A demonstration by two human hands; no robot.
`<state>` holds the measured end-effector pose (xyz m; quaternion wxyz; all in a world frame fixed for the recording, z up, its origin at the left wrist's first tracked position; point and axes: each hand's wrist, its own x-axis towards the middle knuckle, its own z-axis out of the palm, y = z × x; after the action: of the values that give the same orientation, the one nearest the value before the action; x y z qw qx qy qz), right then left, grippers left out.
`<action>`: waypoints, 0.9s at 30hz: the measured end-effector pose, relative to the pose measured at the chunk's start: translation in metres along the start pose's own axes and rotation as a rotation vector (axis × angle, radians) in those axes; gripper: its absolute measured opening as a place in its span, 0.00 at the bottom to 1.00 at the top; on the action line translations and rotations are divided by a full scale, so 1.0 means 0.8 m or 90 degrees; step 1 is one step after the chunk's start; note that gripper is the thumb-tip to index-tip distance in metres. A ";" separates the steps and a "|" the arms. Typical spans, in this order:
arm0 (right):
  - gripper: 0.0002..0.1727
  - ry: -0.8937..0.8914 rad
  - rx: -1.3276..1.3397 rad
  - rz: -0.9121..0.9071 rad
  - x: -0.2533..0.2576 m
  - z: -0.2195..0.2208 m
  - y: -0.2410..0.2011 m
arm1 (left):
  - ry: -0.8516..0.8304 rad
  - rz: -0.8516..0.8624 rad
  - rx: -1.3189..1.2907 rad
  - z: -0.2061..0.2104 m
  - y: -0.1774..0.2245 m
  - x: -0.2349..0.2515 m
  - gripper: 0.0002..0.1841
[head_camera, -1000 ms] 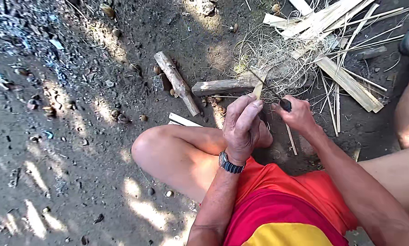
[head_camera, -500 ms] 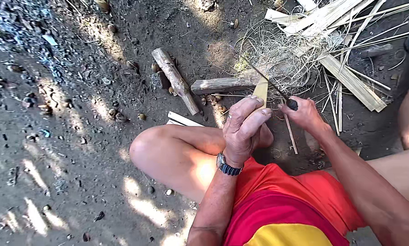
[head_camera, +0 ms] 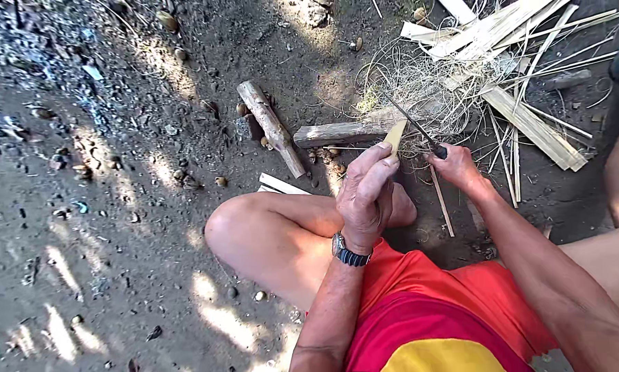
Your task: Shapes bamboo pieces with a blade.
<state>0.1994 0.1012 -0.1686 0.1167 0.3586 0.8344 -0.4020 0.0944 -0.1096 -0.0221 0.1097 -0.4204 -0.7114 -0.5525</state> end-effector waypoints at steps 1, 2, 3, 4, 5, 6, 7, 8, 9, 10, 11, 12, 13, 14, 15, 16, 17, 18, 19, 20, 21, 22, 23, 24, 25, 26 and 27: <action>0.26 0.010 -0.001 -0.018 -0.002 -0.006 -0.013 | 0.002 0.001 0.002 0.001 -0.002 0.001 0.13; 0.26 0.039 0.001 -0.077 -0.015 -0.010 -0.028 | -0.003 -0.007 0.004 0.001 -0.001 -0.002 0.14; 0.25 0.072 0.017 -0.148 -0.037 -0.014 -0.043 | -0.008 -0.018 -0.001 0.001 0.003 -0.004 0.15; 0.24 0.115 0.044 -0.229 -0.049 -0.020 -0.059 | -0.007 -0.018 -0.008 0.004 0.002 -0.002 0.15; 0.23 0.152 0.076 -0.300 -0.052 -0.021 -0.068 | -0.004 -0.020 -0.015 0.005 0.001 0.000 0.15; 0.23 0.163 0.093 -0.328 -0.056 -0.018 -0.067 | -0.007 -0.030 -0.024 0.003 0.003 -0.002 0.16; 0.23 0.163 0.084 -0.314 -0.053 -0.012 -0.057 | -0.006 -0.036 -0.038 0.001 0.002 -0.001 0.17; 0.24 0.148 0.055 -0.259 -0.038 -0.005 -0.041 | 0.003 -0.039 -0.050 0.000 -0.002 0.001 0.18; 0.25 0.104 0.024 -0.161 -0.023 0.003 -0.021 | 0.014 -0.046 -0.057 -0.002 -0.004 0.001 0.19; 0.26 0.046 0.006 -0.051 -0.010 0.009 -0.003 | 0.020 -0.056 -0.058 -0.005 -0.004 -0.001 0.20; 0.27 0.011 -0.001 0.020 -0.002 0.011 0.008 | 0.025 -0.063 -0.055 -0.005 -0.004 -0.001 0.21; 0.27 0.002 -0.010 0.039 -0.001 0.008 0.004 | 0.034 -0.063 -0.053 -0.004 -0.005 0.001 0.22; 0.27 0.016 -0.008 0.009 -0.009 0.003 -0.009 | 0.039 -0.065 -0.044 -0.003 -0.005 0.002 0.22; 0.27 0.042 0.002 -0.056 -0.031 -0.001 -0.027 | 0.037 -0.076 -0.027 -0.003 -0.001 -0.001 0.23; 0.25 0.074 0.023 -0.135 -0.061 -0.007 -0.049 | 0.037 -0.084 -0.009 -0.001 0.004 -0.003 0.23; 0.23 0.130 0.050 -0.230 -0.077 -0.012 -0.072 | 0.048 -0.080 0.006 0.004 0.003 0.002 0.23; 0.20 0.180 0.085 -0.304 -0.088 -0.012 -0.092 | 0.056 -0.079 0.020 0.006 0.003 0.003 0.24; 0.18 0.201 0.113 -0.339 -0.096 -0.009 -0.105 | 0.053 -0.085 0.026 0.006 0.006 0.002 0.25; 0.18 0.204 0.120 -0.330 -0.095 -0.005 -0.109 | 0.051 -0.083 0.031 0.006 0.007 0.003 0.26; 0.19 0.189 0.110 -0.285 -0.082 0.000 -0.105 | 0.053 -0.079 0.040 0.007 0.006 0.006 0.26; 0.22 0.154 0.080 -0.209 -0.065 0.006 -0.092 | 0.056 -0.081 0.043 0.006 0.005 0.007 0.26; 0.24 0.099 0.047 -0.114 -0.044 0.012 -0.075 | 0.056 -0.089 0.041 0.004 0.004 0.006 0.27; 0.25 0.050 0.022 -0.023 -0.025 0.020 -0.055 | 0.052 -0.100 0.039 0.001 0.003 0.004 0.29; 0.26 0.023 0.002 0.043 -0.011 0.027 -0.035 | 0.050 -0.108 0.039 -0.001 0.004 0.003 0.30; 0.26 0.017 -0.014 0.071 -0.003 0.028 -0.025 | 0.052 -0.109 0.042 0.000 0.004 0.003 0.30; 0.26 0.019 -0.014 0.067 -0.003 0.024 -0.030 | 0.054 -0.106 0.048 0.002 0.002 0.005 0.30; 0.26 0.031 -0.002 0.034 -0.013 0.018 -0.043 | 0.054 -0.105 0.064 0.001 0.002 0.003 0.30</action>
<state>0.1817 0.0702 -0.1526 0.1077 0.3905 0.8278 -0.3883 0.0944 -0.1074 -0.0199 0.1144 -0.3305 -0.7651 -0.5407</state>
